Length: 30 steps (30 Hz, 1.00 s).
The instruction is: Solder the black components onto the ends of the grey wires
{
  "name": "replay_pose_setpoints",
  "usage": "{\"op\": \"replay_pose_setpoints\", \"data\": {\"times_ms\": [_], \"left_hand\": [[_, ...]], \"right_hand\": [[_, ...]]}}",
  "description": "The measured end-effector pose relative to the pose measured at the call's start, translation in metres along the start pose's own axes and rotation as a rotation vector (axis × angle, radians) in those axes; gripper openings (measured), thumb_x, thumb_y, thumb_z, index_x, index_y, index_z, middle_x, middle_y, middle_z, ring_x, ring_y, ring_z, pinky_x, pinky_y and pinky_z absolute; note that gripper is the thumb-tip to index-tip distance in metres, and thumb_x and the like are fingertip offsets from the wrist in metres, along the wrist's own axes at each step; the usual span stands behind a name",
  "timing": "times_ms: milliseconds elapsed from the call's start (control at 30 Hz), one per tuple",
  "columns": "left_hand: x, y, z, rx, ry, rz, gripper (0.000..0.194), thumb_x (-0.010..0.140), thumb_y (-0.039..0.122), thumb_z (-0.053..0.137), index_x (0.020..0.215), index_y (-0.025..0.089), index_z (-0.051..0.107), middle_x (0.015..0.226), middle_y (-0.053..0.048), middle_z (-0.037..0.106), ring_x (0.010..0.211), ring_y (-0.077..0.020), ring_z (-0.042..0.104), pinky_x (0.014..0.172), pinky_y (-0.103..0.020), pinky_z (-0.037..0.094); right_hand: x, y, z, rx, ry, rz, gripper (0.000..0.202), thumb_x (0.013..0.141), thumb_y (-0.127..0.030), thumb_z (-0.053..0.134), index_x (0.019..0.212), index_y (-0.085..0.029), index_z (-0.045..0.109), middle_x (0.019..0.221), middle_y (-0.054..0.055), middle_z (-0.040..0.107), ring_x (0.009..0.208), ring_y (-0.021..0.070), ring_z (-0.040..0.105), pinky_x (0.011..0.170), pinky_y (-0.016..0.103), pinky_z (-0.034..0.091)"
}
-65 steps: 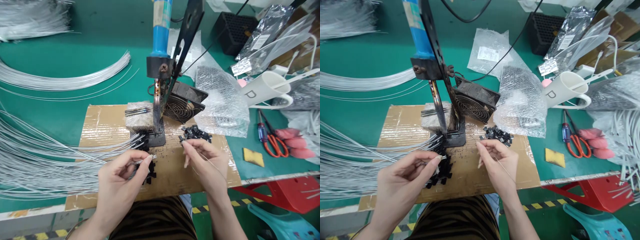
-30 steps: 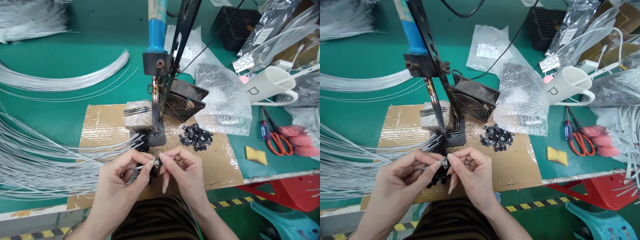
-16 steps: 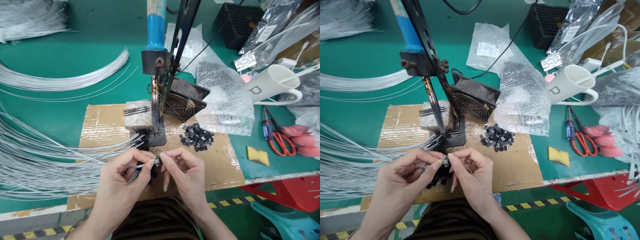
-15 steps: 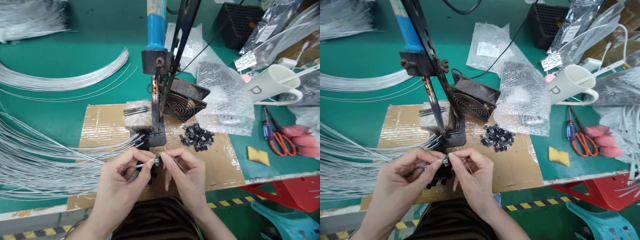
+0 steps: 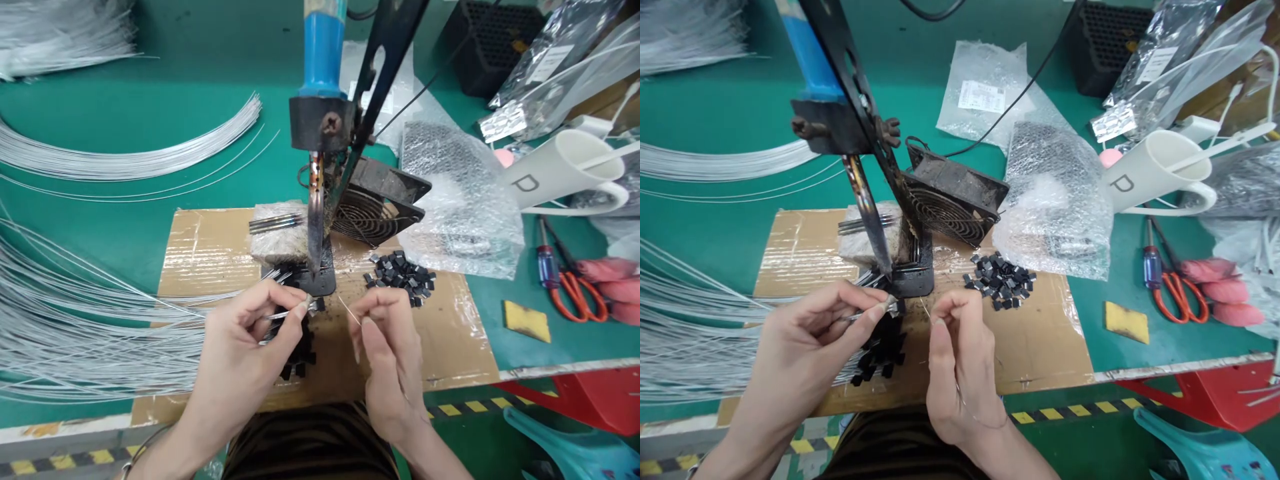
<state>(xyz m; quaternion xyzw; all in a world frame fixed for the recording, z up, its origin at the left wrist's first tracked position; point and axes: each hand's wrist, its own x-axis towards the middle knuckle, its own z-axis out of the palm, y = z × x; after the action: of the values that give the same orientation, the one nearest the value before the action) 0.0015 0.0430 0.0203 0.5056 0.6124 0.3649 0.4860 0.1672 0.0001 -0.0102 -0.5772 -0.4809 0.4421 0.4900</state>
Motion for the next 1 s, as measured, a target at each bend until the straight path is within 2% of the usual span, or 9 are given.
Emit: {"op": "replay_pose_setpoints", "data": {"times_ms": [67, 100, 167, 233, 300, 367, 600, 900, 1000], "left_hand": [[0.003, 0.002, -0.001, 0.010, 0.000, -0.001, 0.007, 0.086, 0.021, 0.074, 0.079, 0.020, 0.073, 0.087, 0.000, 0.080, 0.066, -0.0089, 0.066, 0.057, -0.015, 0.048], [0.004, 0.002, -0.001, 0.012, -0.003, 0.001, 0.008, 0.086, 0.022, 0.073, 0.078, 0.020, 0.072, 0.087, 0.000, 0.079, 0.066, -0.0087, 0.066, 0.058, -0.015, 0.048], [0.006, 0.004, -0.001, 0.011, -0.006, 0.006, 0.010, 0.087, 0.022, 0.073, 0.077, 0.020, 0.071, 0.085, 0.000, 0.079, 0.066, -0.0084, 0.065, 0.059, -0.015, 0.048], [0.008, 0.005, 0.000, 0.007, -0.004, 0.009, 0.010, 0.087, 0.021, 0.073, 0.077, 0.020, 0.071, 0.084, 0.000, 0.078, 0.067, -0.0086, 0.065, 0.060, -0.015, 0.049], [0.009, 0.005, 0.000, 0.007, -0.004, 0.007, 0.010, 0.088, 0.021, 0.072, 0.077, 0.020, 0.071, 0.085, 0.000, 0.078, 0.068, -0.0091, 0.066, 0.061, -0.016, 0.049], [0.010, 0.005, 0.000, 0.002, -0.006, 0.002, 0.011, 0.088, 0.021, 0.072, 0.077, 0.020, 0.070, 0.086, 0.000, 0.078, 0.068, -0.0098, 0.066, 0.060, -0.017, 0.048], [0.012, 0.005, -0.002, 0.002, 0.002, 0.013, 0.010, 0.087, 0.021, 0.074, 0.078, 0.021, 0.070, 0.089, 0.000, 0.078, 0.071, -0.0121, 0.069, 0.057, -0.019, 0.048], [0.016, 0.009, 0.002, 0.002, 0.028, 0.037, 0.011, 0.087, 0.017, 0.074, 0.078, 0.021, 0.071, 0.081, 0.001, 0.076, 0.069, -0.0102, 0.067, 0.061, -0.017, 0.050], [0.017, 0.011, 0.002, -0.008, 0.029, 0.039, 0.012, 0.087, 0.015, 0.072, 0.077, 0.021, 0.071, 0.077, 0.003, 0.074, 0.067, -0.0092, 0.065, 0.061, -0.016, 0.049]], "right_hand": [[0.003, 0.000, -0.003, -0.039, -0.017, -0.018, 0.024, 0.109, -0.026, 0.041, 0.086, -0.024, 0.047, 0.072, -0.005, 0.046, 0.058, 0.0131, 0.040, 0.055, 0.030, 0.033], [0.005, -0.001, -0.004, -0.043, -0.033, -0.033, 0.028, 0.109, -0.025, 0.041, 0.081, -0.024, 0.045, 0.073, -0.004, 0.045, 0.061, 0.0134, 0.042, 0.058, 0.030, 0.035], [0.009, -0.002, -0.006, -0.023, -0.058, -0.070, 0.027, 0.108, -0.022, 0.044, 0.081, -0.023, 0.048, 0.083, -0.002, 0.053, 0.074, 0.0143, 0.051, 0.068, 0.030, 0.041], [0.013, -0.004, -0.005, 0.011, -0.065, -0.099, 0.021, 0.107, -0.020, 0.049, 0.087, -0.023, 0.054, 0.102, 0.002, 0.063, 0.096, 0.0163, 0.061, 0.085, 0.031, 0.048], [0.016, -0.006, -0.004, 0.049, -0.066, -0.109, 0.017, 0.106, -0.017, 0.054, 0.090, -0.023, 0.057, 0.120, 0.004, 0.068, 0.118, 0.0191, 0.063, 0.102, 0.034, 0.048], [0.017, -0.008, -0.002, 0.093, -0.069, -0.101, 0.017, 0.104, -0.015, 0.056, 0.090, -0.024, 0.057, 0.127, 0.003, 0.070, 0.126, 0.0199, 0.063, 0.110, 0.037, 0.046], [0.022, -0.013, 0.002, 0.133, -0.080, -0.064, 0.021, 0.100, -0.010, 0.062, 0.086, -0.025, 0.057, 0.122, 0.001, 0.078, 0.116, 0.0167, 0.074, 0.103, 0.031, 0.056], [0.027, -0.016, 0.003, 0.145, -0.051, -0.016, 0.022, 0.097, -0.011, 0.063, 0.081, -0.024, 0.056, 0.121, 0.006, 0.080, 0.115, 0.0229, 0.075, 0.105, 0.041, 0.057], [0.029, -0.015, 0.005, 0.168, -0.045, -0.017, 0.022, 0.097, -0.011, 0.064, 0.081, -0.024, 0.057, 0.120, 0.006, 0.080, 0.114, 0.0228, 0.076, 0.105, 0.040, 0.058]]}}
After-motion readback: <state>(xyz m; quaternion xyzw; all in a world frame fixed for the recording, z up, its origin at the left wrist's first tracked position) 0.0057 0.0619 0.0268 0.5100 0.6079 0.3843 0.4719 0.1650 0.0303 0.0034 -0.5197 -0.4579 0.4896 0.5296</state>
